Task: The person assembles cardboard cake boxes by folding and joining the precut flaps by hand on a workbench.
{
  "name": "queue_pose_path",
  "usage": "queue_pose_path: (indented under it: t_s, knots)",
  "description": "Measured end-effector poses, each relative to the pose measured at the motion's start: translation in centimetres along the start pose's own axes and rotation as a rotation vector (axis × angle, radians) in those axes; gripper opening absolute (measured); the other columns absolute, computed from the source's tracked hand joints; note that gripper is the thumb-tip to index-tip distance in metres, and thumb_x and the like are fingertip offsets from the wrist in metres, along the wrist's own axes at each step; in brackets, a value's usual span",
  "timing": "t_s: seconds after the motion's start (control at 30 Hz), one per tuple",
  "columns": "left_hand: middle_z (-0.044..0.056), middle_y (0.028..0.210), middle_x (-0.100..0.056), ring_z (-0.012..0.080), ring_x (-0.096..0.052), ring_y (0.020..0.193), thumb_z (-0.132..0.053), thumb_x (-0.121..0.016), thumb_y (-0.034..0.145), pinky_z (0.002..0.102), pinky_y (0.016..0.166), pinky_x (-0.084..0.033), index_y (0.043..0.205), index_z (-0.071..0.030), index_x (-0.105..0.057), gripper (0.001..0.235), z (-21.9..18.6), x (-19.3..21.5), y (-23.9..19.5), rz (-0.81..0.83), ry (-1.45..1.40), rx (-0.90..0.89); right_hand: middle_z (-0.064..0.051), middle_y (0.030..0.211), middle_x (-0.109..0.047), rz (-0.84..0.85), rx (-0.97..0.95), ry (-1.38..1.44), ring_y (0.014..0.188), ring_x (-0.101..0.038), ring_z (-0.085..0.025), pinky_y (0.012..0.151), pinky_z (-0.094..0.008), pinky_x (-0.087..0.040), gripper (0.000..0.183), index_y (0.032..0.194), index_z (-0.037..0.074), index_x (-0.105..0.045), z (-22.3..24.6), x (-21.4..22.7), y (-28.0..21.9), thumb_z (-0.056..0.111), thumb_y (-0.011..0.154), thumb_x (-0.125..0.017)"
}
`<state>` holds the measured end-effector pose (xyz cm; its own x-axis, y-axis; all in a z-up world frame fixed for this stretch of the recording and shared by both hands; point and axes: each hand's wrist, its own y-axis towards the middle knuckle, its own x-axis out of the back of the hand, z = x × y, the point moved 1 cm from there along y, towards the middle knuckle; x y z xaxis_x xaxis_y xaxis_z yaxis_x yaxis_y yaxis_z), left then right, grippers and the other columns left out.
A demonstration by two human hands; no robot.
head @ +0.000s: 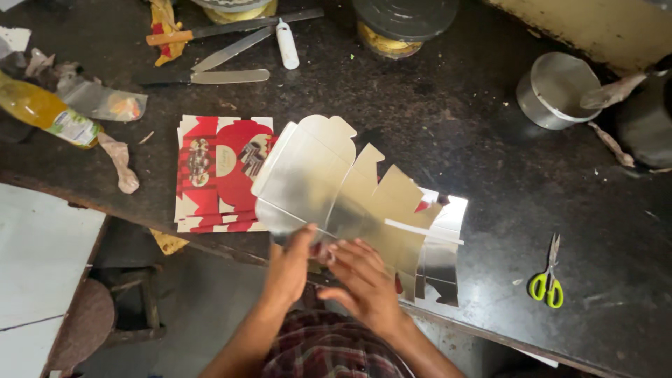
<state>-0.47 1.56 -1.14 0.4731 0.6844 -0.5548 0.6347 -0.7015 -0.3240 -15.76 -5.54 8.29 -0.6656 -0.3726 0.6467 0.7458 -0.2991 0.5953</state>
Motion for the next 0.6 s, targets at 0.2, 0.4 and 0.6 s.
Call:
queue_pose_path:
  t_s: [0.2,0.4,0.6]
  knots:
    - [0.008,0.124,-0.07,0.0218,-0.066,0.117,-0.003,-0.062,0.093,0.038,0.104,-0.053,0.125,-0.001,-0.062,0.032,-2.2,4.2,3.4,-0.135,-0.412,-0.007,-0.02,0.113,-0.078,-0.44,-0.727,0.822,0.109,-0.071,-0.035,0.1,-0.051,-0.054,0.039,0.104,-0.002,-0.078,-2.1,0.6,-10.1,0.037,0.101,-0.074]
    - [0.012,0.13,-0.064,0.0254,-0.065,0.12,-0.003,-0.063,0.098,0.046,0.109,-0.053,0.13,0.0,-0.057,0.033,-4.4,5.6,3.9,0.013,-0.478,-0.075,-0.009,0.135,-0.065,-0.599,-0.849,1.557,0.129,-0.058,-0.026,0.111,-0.046,-0.041,0.08,0.142,0.007,-0.056,-2.4,1.0,-7.7,0.052,0.077,-0.068]
    - [0.007,0.132,-0.062,0.0229,-0.063,0.114,-0.003,-0.059,0.098,0.048,0.101,-0.052,0.139,-0.006,-0.053,0.041,-4.4,1.1,1.4,-0.048,-0.279,-0.172,-0.008,0.121,-0.065,-0.992,-0.918,1.06,0.113,-0.06,-0.02,0.098,-0.041,-0.049,0.041,0.13,0.001,-0.058,-5.7,1.8,-4.3,0.019,0.096,-0.074]
